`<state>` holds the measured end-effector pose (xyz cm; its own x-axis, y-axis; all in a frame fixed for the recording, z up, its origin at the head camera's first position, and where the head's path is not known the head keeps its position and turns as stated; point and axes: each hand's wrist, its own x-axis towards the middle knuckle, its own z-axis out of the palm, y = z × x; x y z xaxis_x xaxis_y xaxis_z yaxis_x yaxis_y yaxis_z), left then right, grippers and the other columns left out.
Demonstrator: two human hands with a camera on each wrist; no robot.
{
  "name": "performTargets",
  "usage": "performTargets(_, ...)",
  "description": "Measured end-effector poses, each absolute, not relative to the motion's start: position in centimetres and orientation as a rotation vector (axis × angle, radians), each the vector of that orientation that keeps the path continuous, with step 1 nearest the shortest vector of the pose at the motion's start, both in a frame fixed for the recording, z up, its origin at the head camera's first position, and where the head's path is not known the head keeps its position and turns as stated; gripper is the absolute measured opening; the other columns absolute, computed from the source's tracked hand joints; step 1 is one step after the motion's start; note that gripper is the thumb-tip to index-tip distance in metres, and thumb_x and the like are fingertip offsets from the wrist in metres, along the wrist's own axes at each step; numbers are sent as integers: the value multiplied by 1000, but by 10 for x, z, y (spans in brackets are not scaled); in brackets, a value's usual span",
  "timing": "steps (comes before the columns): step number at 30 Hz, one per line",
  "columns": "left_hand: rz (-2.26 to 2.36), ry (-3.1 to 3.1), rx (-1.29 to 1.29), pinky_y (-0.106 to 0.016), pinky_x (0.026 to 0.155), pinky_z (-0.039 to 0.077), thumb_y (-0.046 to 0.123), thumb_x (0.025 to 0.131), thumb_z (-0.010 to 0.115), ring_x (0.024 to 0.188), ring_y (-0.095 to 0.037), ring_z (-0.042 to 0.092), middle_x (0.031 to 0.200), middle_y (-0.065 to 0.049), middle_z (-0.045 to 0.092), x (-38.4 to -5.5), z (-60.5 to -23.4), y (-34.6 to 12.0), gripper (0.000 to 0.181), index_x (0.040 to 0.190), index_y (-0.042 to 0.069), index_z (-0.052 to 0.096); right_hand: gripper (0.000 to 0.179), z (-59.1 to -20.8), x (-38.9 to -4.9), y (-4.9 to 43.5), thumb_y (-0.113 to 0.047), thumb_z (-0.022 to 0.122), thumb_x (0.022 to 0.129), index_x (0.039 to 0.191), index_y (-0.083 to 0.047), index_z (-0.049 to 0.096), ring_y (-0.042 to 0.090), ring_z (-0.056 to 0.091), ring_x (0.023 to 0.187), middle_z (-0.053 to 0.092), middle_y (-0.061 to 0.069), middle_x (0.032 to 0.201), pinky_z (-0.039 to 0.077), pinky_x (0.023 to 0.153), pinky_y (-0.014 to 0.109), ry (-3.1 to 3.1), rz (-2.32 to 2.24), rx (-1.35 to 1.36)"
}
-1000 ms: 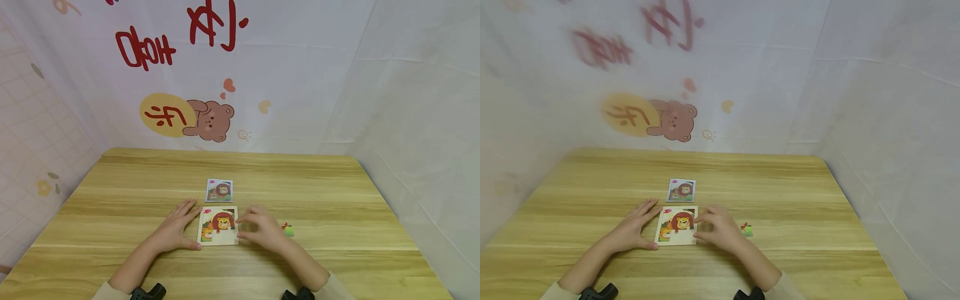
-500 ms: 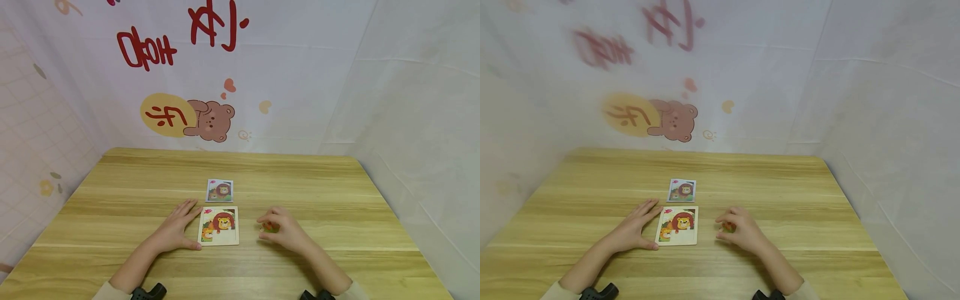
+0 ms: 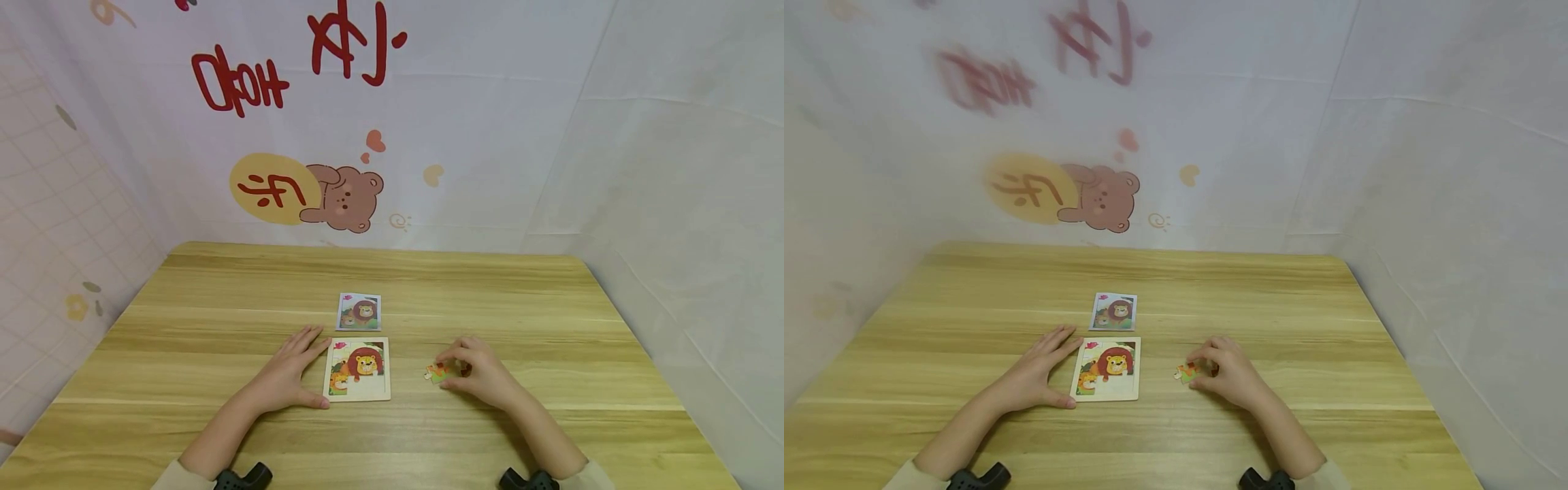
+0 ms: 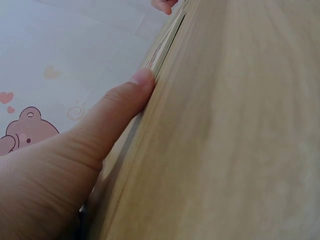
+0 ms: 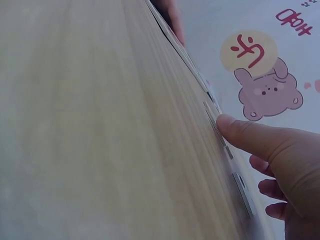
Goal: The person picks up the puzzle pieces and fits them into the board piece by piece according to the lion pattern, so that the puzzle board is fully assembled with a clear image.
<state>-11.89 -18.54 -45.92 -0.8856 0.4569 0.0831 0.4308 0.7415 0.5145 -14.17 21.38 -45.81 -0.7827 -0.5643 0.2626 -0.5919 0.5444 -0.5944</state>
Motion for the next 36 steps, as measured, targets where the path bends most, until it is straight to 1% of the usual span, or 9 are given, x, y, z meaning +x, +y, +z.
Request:
performTargets(8,839,2890,741,-63,107,16,75,57,73,142,-39,12,155,-17,22,-119,-459,-185,117,146,6,40,34,-460,-144,217,-34,83,73,104,-26,72,9,44,79,57,-14,95,41,68,26,-2789,1013,971)
performTargets(15,845,2884,736,-63,107,15,74,57,74,142,-39,11,155,-17,22,-119,-458,-185,117,146,6,40,30,-463,-146,216,-36,81,74,101,-26,72,10,43,77,55,-13,90,40,65,25,-2762,1039,994)
performTargets(20,839,2886,738,-63,108,14,74,56,73,142,-38,11,155,-17,21,-119,-460,-185,118,146,6,40,28,-466,-146,217,-37,80,74,100,-26,72,11,42,77,55,-13,87,39,66,25,-2753,1057,998)
performTargets(25,847,2886,740,-63,107,15,74,56,73,142,-39,11,155,-17,21,-120,-461,-185,118,146,5,40,28,-466,-146,215,-37,80,75,99,-24,73,11,44,76,56,-13,87,40,65,25,-2727,1072,997)
performTargets(30,845,2889,739,-63,107,15,75,56,73,142,-39,11,155,-17,21,-120,-461,-185,119,146,5,40,30,-463,-143,211,-34,81,74,100,-23,72,9,45,74,59,-13,91,42,61,24,-2677,1082,992)
performTargets(33,841,2892,739,-63,107,15,75,56,73,142,-38,11,156,-16,21,-120,-462,-185,118,146,5,40,30,-461,-141,205,-34,82,73,100,-23,72,9,42,75,60,-14,91,39,64,25,-2666,1067,983)
performTargets(36,839,2893,737,-63,107,15,75,56,72,142,-38,11,156,-16,21,-120,-462,-185,118,146,6,40,31,-459,-138,199,-34,82,72,100,-24,72,9,43,79,60,-15,93,36,68,27,-2658,1071,975)
